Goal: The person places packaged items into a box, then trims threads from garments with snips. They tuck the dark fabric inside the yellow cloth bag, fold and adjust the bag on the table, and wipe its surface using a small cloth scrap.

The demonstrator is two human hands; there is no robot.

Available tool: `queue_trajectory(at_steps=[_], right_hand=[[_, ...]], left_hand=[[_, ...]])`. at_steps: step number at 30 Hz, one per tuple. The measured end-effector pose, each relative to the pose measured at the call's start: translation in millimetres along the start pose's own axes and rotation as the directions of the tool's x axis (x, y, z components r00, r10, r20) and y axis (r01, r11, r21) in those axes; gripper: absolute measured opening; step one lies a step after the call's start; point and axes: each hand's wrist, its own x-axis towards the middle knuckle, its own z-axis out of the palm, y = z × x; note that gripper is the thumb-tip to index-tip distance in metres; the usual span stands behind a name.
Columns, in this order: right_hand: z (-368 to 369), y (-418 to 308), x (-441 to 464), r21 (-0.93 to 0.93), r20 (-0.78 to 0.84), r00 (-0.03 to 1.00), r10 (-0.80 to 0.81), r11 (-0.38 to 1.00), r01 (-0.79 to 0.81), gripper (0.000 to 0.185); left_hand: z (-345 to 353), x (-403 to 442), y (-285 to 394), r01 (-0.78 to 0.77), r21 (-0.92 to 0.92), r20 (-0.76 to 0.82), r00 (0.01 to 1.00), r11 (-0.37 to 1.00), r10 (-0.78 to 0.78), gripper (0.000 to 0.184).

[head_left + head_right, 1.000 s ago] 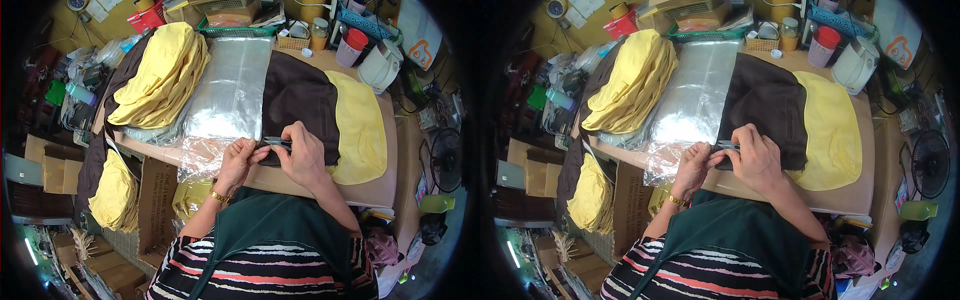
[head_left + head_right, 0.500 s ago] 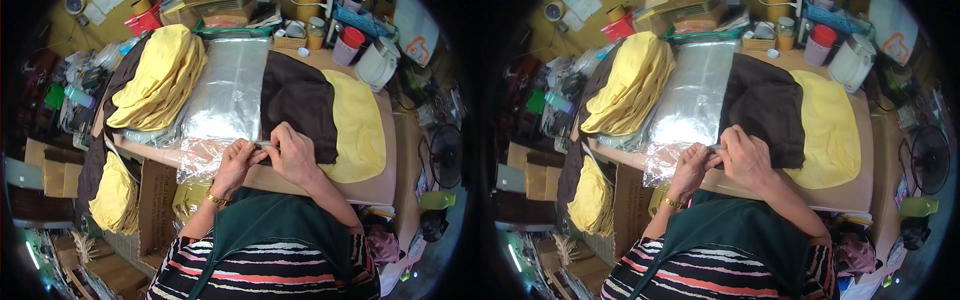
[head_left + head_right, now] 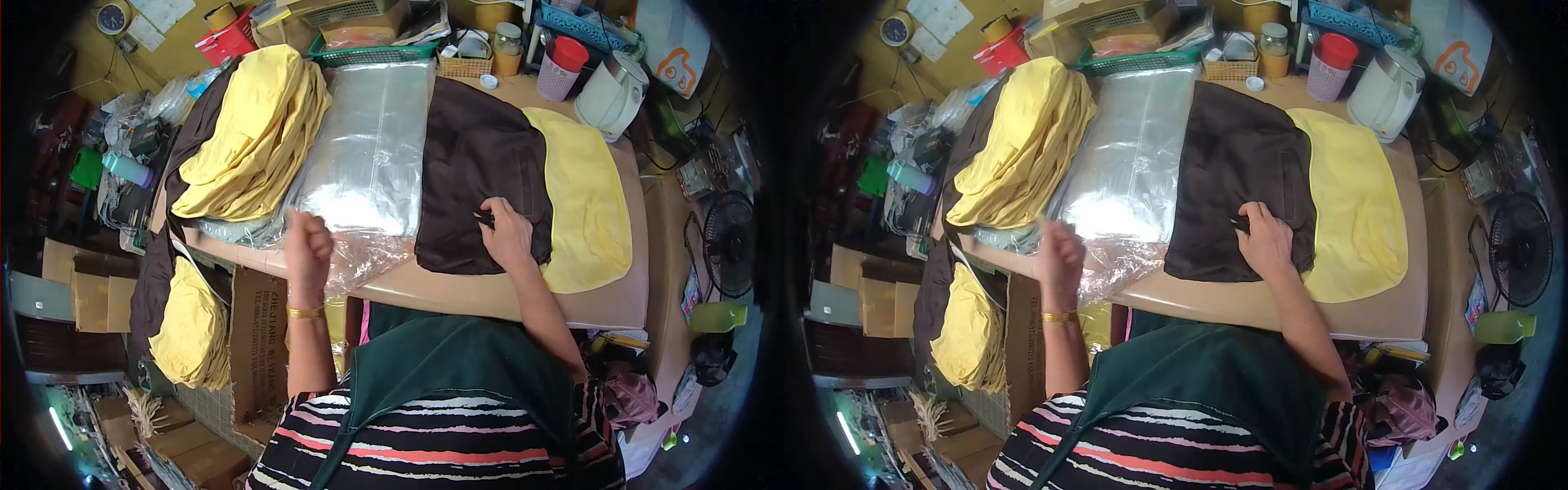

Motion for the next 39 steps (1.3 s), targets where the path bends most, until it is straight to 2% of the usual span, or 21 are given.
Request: queue_trajectory(at_steps=[1, 4, 5, 6, 8, 9, 11, 13, 15, 17, 19, 21, 24, 25, 26, 32, 34, 35, 37, 38, 39], right_hand=[[0, 0, 1, 0.0, 0.001, 1.0, -0.003, 1.0, 0.003, 0.032], [1, 0, 1, -0.006, -0.003, 1.0, 0.004, 1.0, -0.004, 0.032], [0, 2, 1, 0.008, -0.026, 1.0, 0.003, 1.0, -0.003, 0.031], [-2, 3, 2, 0.019, -0.052, 0.999, 0.003, 1.0, -0.002, 0.029], [-6, 4, 5, 0.04, -0.066, 0.996, 0.053, 0.998, -0.05, 0.029], [-11, 4, 5, 0.063, -0.077, 0.992, 0.1, 0.993, -0.095, 0.03], [-34, -28, 12, 0.116, -0.031, 0.997, 0.067, 0.991, -0.062, 0.033], [-42, -56, 17, 0.473, 0.173, 0.96, -0.22, 0.874, 0.115, 0.037], [-35, -62, 29, 0.493, 0.388, 0.834, -0.393, 0.853, 0.173, 0.028], [-35, -64, 38, 0.511, 0.418, 0.818, -0.395, 0.847, 0.147, 0.019], [-35, -56, 44, 0.517, 0.231, 0.928, -0.291, 0.845, 0.137, 0.017], [-40, -51, 43, 0.547, 0.213, 0.95, -0.227, 0.833, 0.076, 0.017], [-49, -52, 40, 0.577, 0.218, 0.956, -0.195, 0.816, 0.035, 0.019], [-51, -55, 39, 0.584, 0.226, 0.96, -0.165, 0.811, 0.002, 0.018], [-51, -58, 37, 0.591, 0.235, 0.963, -0.136, 0.806, -0.031, 0.018], [-47, -69, 32, 0.642, 0.183, 0.963, -0.196, 0.766, 0.034, 0.016], [-44, -64, 30, 0.617, 0.126, 0.976, -0.18, 0.784, 0.065, 0.016], [-43, -60, 30, 0.588, 0.065, 0.984, -0.166, 0.803, 0.096, 0.015], [-46, -47, 30, 0.623, 0.058, 0.994, -0.088, 0.781, 0.032, 0.016], [-48, -43, 31, 0.66, 0.059, 0.998, -0.016, 0.751, -0.027, 0.018], [-49, -46, 30, 0.657, 0.057, 0.998, -0.013, 0.754, -0.028, 0.018]], left_hand=[[10, 1, -16, -0.013, 0.307, -0.118, 0.992, 0.952, 0.052, 0.019], [60, -10, -68, -0.119, 0.797, 0.17, 0.985, 0.592, -0.03, 0.036], [58, -7, -78, -0.175, 0.918, 0.247, 0.954, 0.356, -0.169, 0.036], [60, -8, -77, -0.174, 0.918, 0.247, 0.954, 0.357, -0.17, 0.036], [65, -10, -74, -0.196, 0.976, 0.214, 0.938, 0.089, -0.272, 0.028], [62, -11, -75, -0.2, 0.975, 0.218, 0.935, 0.091, -0.278, 0.028], [52, -12, -77, -0.11, 0.927, 0.201, 0.952, 0.36, -0.229, 0.018], [61, -17, -79, -0.217, 0.898, 0.285, 0.949, 0.383, -0.132, 0.015], [78, -19, -71, -0.307, 0.897, 0.337, 0.94, 0.319, -0.042, 0.015], [85, -22, -56, -0.25, 0.918, 0.274, 0.961, 0.308, -0.038, 0.016], [81, -22, -45, -0.19, 0.933, 0.206, 0.978, 0.307, -0.022, 0.017], [67, -24, -31, -0.228, 0.902, 0.166, 0.967, 0.366, 0.195, 0.032], [24, -13, -13, -0.087, 0.869, -0.038, 0.97, 0.487, 0.242, 0.039], [22, -10, -9, -0.092, 0.85, -0.061, 0.961, 0.52, 0.27, 0.038], [26, -6, -15, -0.329, 0.884, 0.156, 0.877, 0.333, 0.454, 0.025], [80, -14, -48, -0.42, 0.787, 0.365, 0.907, 0.452, 0.208, 0.028], [87, -17, -57, -0.202, 0.784, 0.288, 0.956, 0.587, -0.055, 0.026], [85, -17, -55, -0.204, 0.783, 0.292, 0.955, 0.587, -0.057, 0.026], [72, -13, -45, -0.217, 0.841, 0.128, 0.97, 0.496, 0.208, 0.033], [46, -5, -18, -0.15, 0.68, 0.237, 0.971, 0.717, -0.022, 0.037], [44, -8, -26, -0.099, 0.703, 0.184, 0.982, 0.704, -0.046, 0.034]])
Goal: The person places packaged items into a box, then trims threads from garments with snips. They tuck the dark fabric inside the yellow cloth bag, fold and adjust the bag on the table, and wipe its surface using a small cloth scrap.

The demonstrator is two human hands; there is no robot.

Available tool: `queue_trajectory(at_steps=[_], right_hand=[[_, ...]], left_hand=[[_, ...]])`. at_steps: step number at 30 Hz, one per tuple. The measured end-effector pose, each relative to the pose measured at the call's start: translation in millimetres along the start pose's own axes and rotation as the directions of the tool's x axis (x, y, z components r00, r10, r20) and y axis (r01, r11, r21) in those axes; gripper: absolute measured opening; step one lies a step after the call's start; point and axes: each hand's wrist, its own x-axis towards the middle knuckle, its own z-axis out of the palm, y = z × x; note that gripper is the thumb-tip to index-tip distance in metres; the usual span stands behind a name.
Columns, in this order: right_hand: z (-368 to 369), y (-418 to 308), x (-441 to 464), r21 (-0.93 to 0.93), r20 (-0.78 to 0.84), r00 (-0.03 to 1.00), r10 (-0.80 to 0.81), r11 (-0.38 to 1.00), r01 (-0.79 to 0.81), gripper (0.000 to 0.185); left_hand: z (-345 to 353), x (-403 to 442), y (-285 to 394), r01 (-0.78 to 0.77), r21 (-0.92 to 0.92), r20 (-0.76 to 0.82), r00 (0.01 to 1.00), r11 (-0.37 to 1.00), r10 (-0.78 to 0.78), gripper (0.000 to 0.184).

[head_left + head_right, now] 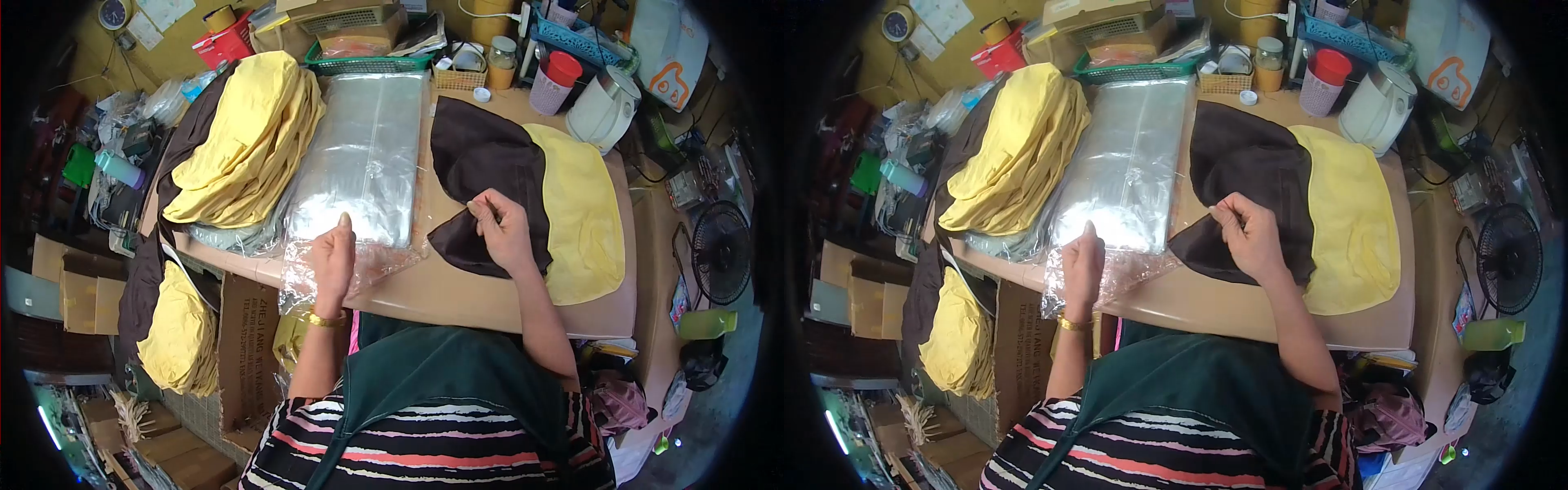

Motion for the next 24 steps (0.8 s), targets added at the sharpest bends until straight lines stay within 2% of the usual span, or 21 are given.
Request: queue_trajectory(at_steps=[2, 3, 4, 5, 6, 7, 8, 9, 10, 11, 12, 13, 14, 15, 17, 18, 20, 22, 24], right_hand=[[18, -15, -5, 0.152, 0.017, 0.996, 0.084, 0.985, -0.085, 0.02], [28, -22, -11, 0.192, 0.112, 0.987, 0.119, 0.972, -0.139, 0.021], [34, -31, -11, 0.161, 0.301, 0.951, 0.077, 0.978, -0.13, 0.015], [33, -40, -7, 0.049, 0.399, 0.917, 0.003, 0.998, -0.025, 0.018], [30, -48, 1, -0.053, 0.497, 0.866, -0.054, 0.994, 0.092, 0.026], [21, -50, 15, -0.097, 0.49, 0.87, -0.049, 0.989, 0.11, 0.035], [8, -48, 36, -0.142, 0.481, 0.875, -0.045, 0.982, 0.128, 0.044], [-6, -34, 61, -0.2, 0.376, 0.926, 0.035, 0.979, 0.044, 0.049], [-23, -11, 91, -0.337, 0.251, 0.961, 0.118, 0.941, -0.027, 0.052], [-42, 34, 124, -0.43, 0.082, 0.997, 0.013, 0.903, 0.024, 0.054], [-61, 60, 150, -0.601, -0.044, 0.996, 0.075, 0.795, -0.086, 0.056], [-81, 103, 181, -0.686, -0.105, 0.986, 0.133, 0.707, -0.169, 0.056], [-97, 131, 202, -0.757, -0.169, 0.968, 0.185, 0.604, -0.248, 0.056], [-105, 130, 208, -0.757, -0.179, 0.967, 0.18, 0.602, -0.252, 0.056], [-113, 132, 214, -0.757, -0.239, 0.89, 0.389, 0.499, -0.421, 0.052], [-112, 135, 215, -0.754, -0.238, 0.888, 0.394, 0.501, -0.424, 0.052], [-97, 146, 216, -0.82, -0.344, 0.904, 0.253, 0.388, -0.421, 0.05], [-74, 133, 209, -0.756, -0.363, 0.928, -0.082, 0.609, -0.242, 0.046], [-29, 62, 182, -0.491, -0.093, 0.994, -0.057, 0.871, 0.004, 0.042]], left_hand=[[10, -6, -12, 0.112, 0.026, -0.043, 0.993, 0.993, -0.111, 0.027], [43, -15, 2, -0.112, 0.038, -0.012, 0.994, 0.993, 0.112, 0.022], [50, -23, 2, -0.224, 0.041, 0.009, 0.975, 0.974, 0.224, 0.022], [56, -30, 2, -0.333, 0.039, 0.029, 0.943, 0.942, 0.332, 0.024], [45, -34, -10, -0.001, 0.01, 0.035, 0.999, 1.0, 0.0, 0.031], [42, -36, -11, 0.333, -0.012, 0.049, 0.942, 0.943, -0.332, 0.042], [43, -39, -7, 0.495, -0.304, -0.141, 0.822, 0.814, -0.552, 0.043], [29, -38, -19, 0.381, -0.592, -0.072, 0.853, 0.711, -0.517, 0.037], [13, -36, -33, 0.254, -0.82, -0.015, 0.886, 0.513, -0.463, 0.032], [13, -39, -37, 0.107, -0.857, -0.103, 0.922, 0.504, -0.372, 0.029], [14, -41, -39, 0.03, -0.872, -0.126, 0.951, 0.489, -0.284, 0.027], [16, -43, -41, -0.043, -0.886, -0.148, 0.97, 0.461, -0.193, 0.025], [19, -42, -40, -0.037, -0.887, -0.135, 0.974, 0.46, -0.182, 0.025], [23, -43, -38, 0.013, -0.851, -0.167, 0.941, 0.524, -0.295, 0.023], [26, -37, -30, 0.131, -0.782, -0.224, 0.854, 0.609, -0.471, 0.017], [23, -35, -36, 0.135, -0.779, -0.225, 0.851, 0.612, -0.474, 0.017], [14, -33, -49, 0.083, -0.776, -0.2, 0.908, 0.626, -0.368, 0.019], [16, -31, -35, 0.079, -0.656, -0.225, 0.929, 0.751, -0.294, 0.024], [16, -26, -27, 0.071, -0.522, -0.212, 0.955, 0.85, -0.21, 0.029]])
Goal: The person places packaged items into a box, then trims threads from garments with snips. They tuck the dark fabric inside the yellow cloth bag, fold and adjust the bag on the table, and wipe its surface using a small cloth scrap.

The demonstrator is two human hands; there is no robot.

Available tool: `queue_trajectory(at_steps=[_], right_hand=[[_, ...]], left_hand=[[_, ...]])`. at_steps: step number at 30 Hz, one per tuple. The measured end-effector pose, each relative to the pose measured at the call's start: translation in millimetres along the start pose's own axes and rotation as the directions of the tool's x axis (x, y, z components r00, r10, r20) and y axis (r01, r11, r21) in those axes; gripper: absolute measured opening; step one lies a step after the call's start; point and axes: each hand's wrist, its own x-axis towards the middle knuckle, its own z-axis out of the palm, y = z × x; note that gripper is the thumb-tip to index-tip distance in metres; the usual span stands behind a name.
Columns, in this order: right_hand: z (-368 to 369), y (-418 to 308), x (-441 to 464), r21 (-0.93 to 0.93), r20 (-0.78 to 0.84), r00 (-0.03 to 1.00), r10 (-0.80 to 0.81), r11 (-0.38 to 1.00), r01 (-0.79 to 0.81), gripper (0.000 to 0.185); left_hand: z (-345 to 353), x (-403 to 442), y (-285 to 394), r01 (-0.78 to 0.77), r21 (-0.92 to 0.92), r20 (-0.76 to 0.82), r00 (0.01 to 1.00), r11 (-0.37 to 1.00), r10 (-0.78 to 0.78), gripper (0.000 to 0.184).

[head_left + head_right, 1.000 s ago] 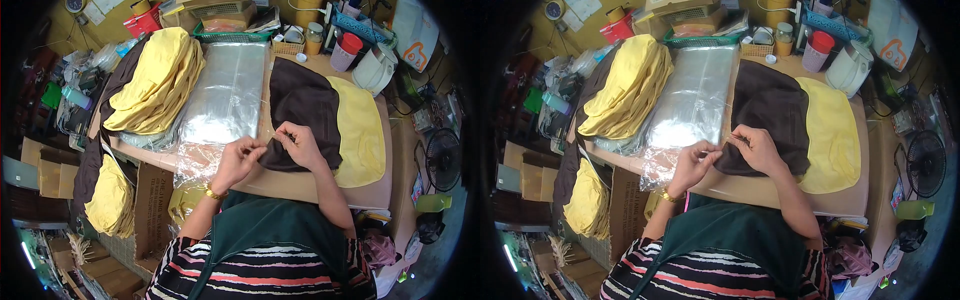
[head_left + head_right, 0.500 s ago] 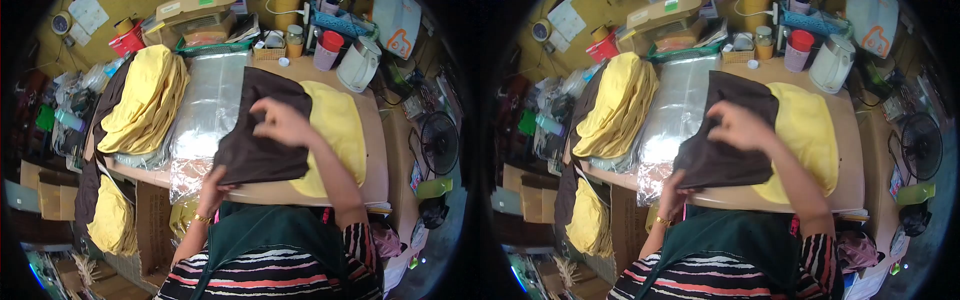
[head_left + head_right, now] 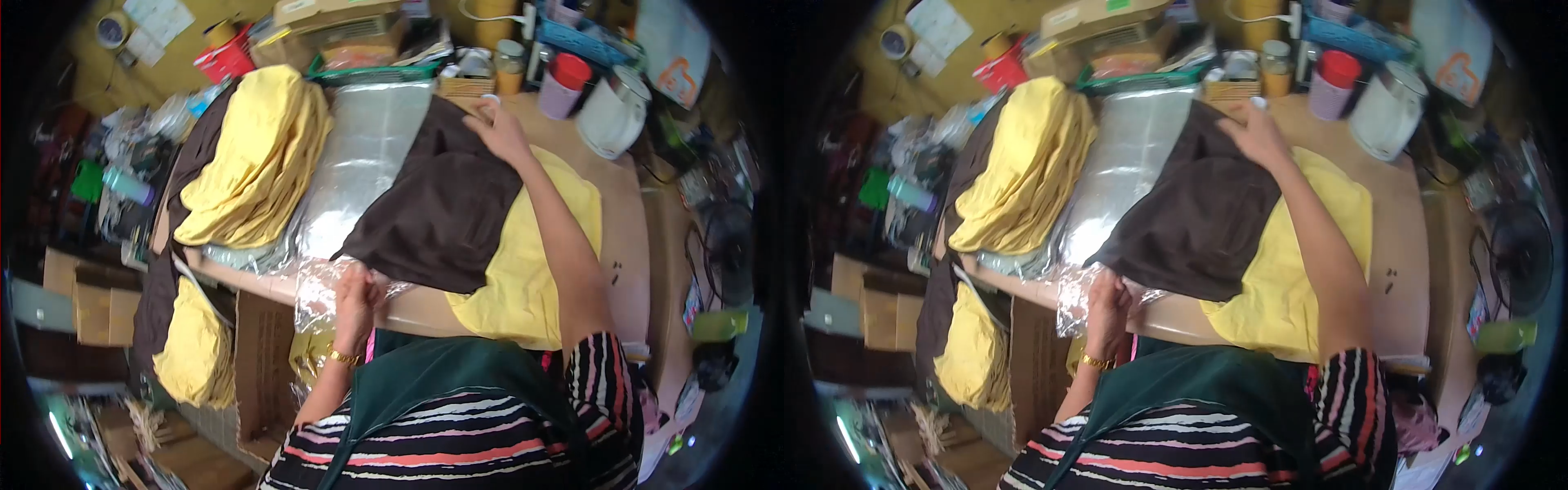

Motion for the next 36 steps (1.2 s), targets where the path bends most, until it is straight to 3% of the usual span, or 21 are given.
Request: queue_trajectory(at_steps=[1, 4, 7, 9, 10, 12, 13, 20, 21, 24, 25, 26, 27, 28, 29, 30, 31, 32, 34, 35, 36], right_hand=[[13, -39, -24, 0.575, 0.287, 0.948, -0.137, 0.816, -0.056, 0.042], [20, -127, -113, 0.496, 0.517, 0.749, -0.415, 0.858, 0.133, 0.034], [49, -120, -143, 0.479, 0.486, 0.717, -0.5, 0.838, 0.261, 0.024], [52, -99, -142, 0.648, 0.578, 0.754, -0.311, 0.737, -0.193, 0.02], [40, -95, -135, 0.615, 0.575, 0.754, -0.318, 0.776, -0.141, 0.02], [23, -94, -135, 0.679, 0.562, 0.798, -0.217, 0.672, -0.295, 0.017], [16, -91, -134, 0.683, 0.619, 0.768, -0.164, 0.595, -0.424, 0.014], [-5, -60, -154, 0.731, 0.642, 0.751, -0.155, 0.421, -0.538, 0.013], [-5, -60, -159, 0.749, 0.627, 0.757, -0.183, 0.406, -0.523, 0.013], [6, -61, -173, 0.822, 0.522, 0.852, -0.044, 0.294, -0.488, 0.014], [22, -54, -174, 0.687, 0.177, 0.981, -0.077, 0.724, -0.067, 0.015], [31, -40, -177, 0.687, 0.179, 0.981, -0.076, 0.723, -0.07, 0.015], [35, -20, -180, 0.511, 0.052, 0.994, -0.097, 0.858, 0.057, 0.014], [32, -9, -181, 0.292, -0.065, 0.987, -0.149, 0.943, 0.161, 0.013], [26, 1, -180, 0.262, -0.048, 0.989, -0.138, 0.954, 0.146, 0.012], [22, 6, -178, 0.273, -0.06, 0.991, -0.118, 0.953, 0.13, 0.012], [16, 13, -177, 0.246, -0.024, 0.996, -0.091, 0.965, 0.094, 0.012], [12, 19, -176, 0.216, 0.009, 0.998, -0.062, 0.975, 0.059, 0.012], [6, 29, -172, 0.2, 0.016, 0.999, -0.039, 0.979, 0.035, 0.012], [5, 31, -173, 0.187, 0.024, 1.0, -0.02, 0.982, 0.016, 0.012], [4, 32, -173, 0.185, 0.026, 1.0, -0.013, 0.983, 0.008, 0.012]], left_hand=[[3, 2, 5, -0.009, 0.036, 0.028, 1.0, 0.999, 0.008, 0.029], [11, 13, 15, -0.074, 0.072, 0.053, 0.996, 0.995, 0.071, 0.03], [10, 20, 34, -0.223, -0.041, 0.12, 0.967, 0.974, 0.226, 0.029], [0, 20, 48, -0.203, -0.212, 0.127, 0.964, 0.956, 0.233, 0.028], [-1, 18, 56, -0.196, -0.252, 0.103, 0.968, 0.948, 0.228, 0.029], [-10, 16, 58, -0.185, -0.293, 0.11, 0.968, 0.938, 0.226, 0.028], [-11, 16, 59, -0.179, -0.342, 0.107, 0.968, 0.923, 0.227, 0.028], [-13, 18, 67, -0.227, -0.447, 0.07, 0.955, 0.865, 0.287, 0.028], [5, 16, 71, -0.31, -0.371, -0.117, 0.951, 0.875, 0.287, 0.027], [15, 19, 73, -0.343, -0.346, -0.248, 0.931, 0.873, 0.267, 0.025], [-4, 27, 65, -0.154, -0.535, 0.057, 0.974, 0.83, 0.217, 0.022], [-19, 33, 57, 0.087, -0.642, 0.363, 0.91, 0.761, 0.202, 0.019], [-26, 38, 53, -0.086, -0.277, 0.357, 0.916, 0.957, 0.186, 0.022], [-18, 30, 53, -0.117, 0.398, 0.059, 0.993, 0.91, 0.102, 0.024], [-13, 24, 52, -0.171, 0.684, 0.167, 0.983, 0.71, 0.076, 0.034], [-9, 19, 52, -0.238, 0.875, 0.258, 0.966, 0.42, 0.011, 0.048], [-6, 11, 53, -0.352, 0.909, 0.365, 0.931, 0.223, -0.02, 0.068], [-5, 7, 54, -0.351, 0.909, 0.366, 0.93, 0.225, -0.029, 0.068], [-8, 5, 59, -0.412, 0.909, 0.359, 0.85, -0.062, -0.386, 0.069], [-15, 11, 63, -0.483, 0.869, 0.374, 0.785, -0.11, -0.494, 0.057], [-22, 15, 71, -0.485, 0.868, 0.374, 0.781, -0.106, -0.5, 0.057]])
